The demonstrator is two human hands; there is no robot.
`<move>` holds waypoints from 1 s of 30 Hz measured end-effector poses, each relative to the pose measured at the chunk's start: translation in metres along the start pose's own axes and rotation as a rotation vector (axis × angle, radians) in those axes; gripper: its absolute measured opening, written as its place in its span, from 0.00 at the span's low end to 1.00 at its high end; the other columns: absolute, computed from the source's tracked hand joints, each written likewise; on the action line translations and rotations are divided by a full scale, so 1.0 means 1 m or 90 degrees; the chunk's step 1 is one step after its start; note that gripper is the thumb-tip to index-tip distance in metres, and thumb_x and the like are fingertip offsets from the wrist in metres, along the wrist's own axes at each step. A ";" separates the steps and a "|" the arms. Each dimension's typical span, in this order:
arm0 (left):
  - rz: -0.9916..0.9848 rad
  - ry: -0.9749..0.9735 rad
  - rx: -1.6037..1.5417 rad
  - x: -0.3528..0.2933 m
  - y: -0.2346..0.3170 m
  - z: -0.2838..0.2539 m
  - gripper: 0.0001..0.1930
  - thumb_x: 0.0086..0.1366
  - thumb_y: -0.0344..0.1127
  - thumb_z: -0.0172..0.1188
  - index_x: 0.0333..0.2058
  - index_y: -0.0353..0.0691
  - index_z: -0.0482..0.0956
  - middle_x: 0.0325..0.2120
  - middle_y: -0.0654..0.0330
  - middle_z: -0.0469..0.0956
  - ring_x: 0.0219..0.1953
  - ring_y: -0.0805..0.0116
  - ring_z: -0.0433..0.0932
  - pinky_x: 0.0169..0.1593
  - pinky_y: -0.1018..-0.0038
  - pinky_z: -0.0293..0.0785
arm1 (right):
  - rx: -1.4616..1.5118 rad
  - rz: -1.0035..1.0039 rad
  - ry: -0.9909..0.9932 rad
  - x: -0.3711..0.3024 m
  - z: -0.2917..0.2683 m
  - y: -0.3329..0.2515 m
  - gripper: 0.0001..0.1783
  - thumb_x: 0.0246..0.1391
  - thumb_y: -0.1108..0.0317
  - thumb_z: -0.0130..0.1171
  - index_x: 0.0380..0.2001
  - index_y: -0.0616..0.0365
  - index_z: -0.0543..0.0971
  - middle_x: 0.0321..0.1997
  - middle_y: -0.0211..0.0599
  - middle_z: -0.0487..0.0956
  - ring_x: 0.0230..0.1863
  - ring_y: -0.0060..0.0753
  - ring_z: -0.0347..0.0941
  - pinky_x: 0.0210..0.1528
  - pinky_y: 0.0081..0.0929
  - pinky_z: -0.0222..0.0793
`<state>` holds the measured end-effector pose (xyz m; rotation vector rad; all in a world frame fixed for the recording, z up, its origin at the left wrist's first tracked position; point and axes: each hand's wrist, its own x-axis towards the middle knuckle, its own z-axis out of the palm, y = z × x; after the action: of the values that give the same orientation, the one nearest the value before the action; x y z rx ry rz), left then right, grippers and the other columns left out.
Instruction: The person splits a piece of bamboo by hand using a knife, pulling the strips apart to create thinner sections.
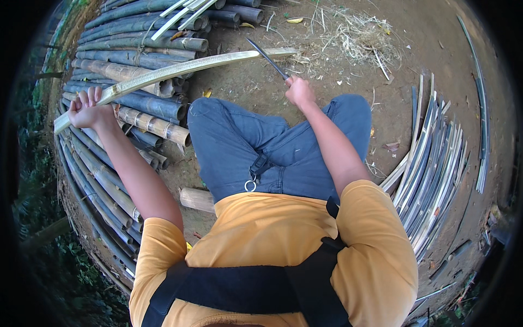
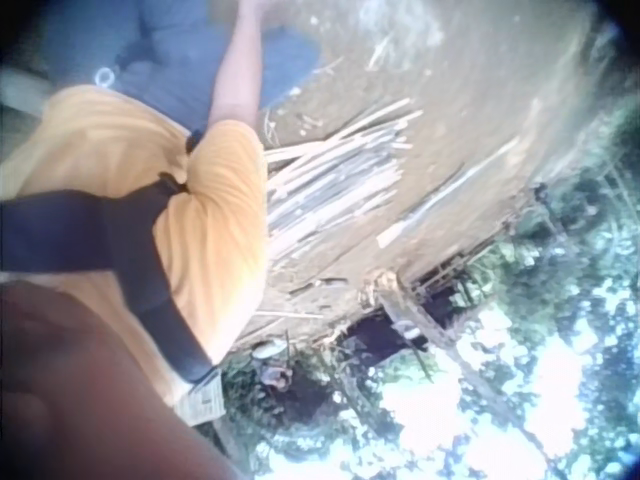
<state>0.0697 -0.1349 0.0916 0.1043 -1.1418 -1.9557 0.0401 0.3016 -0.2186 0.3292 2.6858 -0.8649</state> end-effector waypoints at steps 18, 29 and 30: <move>0.001 0.009 -0.005 0.001 -0.001 0.002 0.12 0.61 0.39 0.39 0.19 0.48 0.53 0.11 0.67 0.53 0.11 0.74 0.49 0.17 0.76 0.49 | -0.039 0.102 -0.021 0.028 0.000 0.029 0.22 0.66 0.50 0.49 0.49 0.53 0.81 0.51 0.46 0.81 0.55 0.49 0.77 0.55 0.44 0.74; 0.010 -0.023 0.001 -0.017 0.007 0.012 0.12 0.62 0.39 0.38 0.19 0.48 0.53 0.11 0.66 0.52 0.12 0.74 0.49 0.19 0.73 0.51 | -0.098 0.237 0.010 0.069 -0.013 0.051 0.23 0.66 0.48 0.50 0.49 0.54 0.81 0.54 0.45 0.80 0.58 0.46 0.76 0.57 0.42 0.73; 0.006 -0.008 -0.012 -0.019 0.008 0.010 0.12 0.62 0.39 0.39 0.20 0.48 0.54 0.11 0.67 0.53 0.12 0.74 0.49 0.18 0.74 0.50 | -0.078 0.228 0.011 0.069 -0.008 0.054 0.24 0.66 0.48 0.50 0.50 0.54 0.81 0.54 0.45 0.80 0.58 0.47 0.76 0.57 0.42 0.73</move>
<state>0.0819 -0.1165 0.0977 0.0767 -1.1288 -1.9608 -0.0088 0.3580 -0.2650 0.7617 2.5637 -0.5910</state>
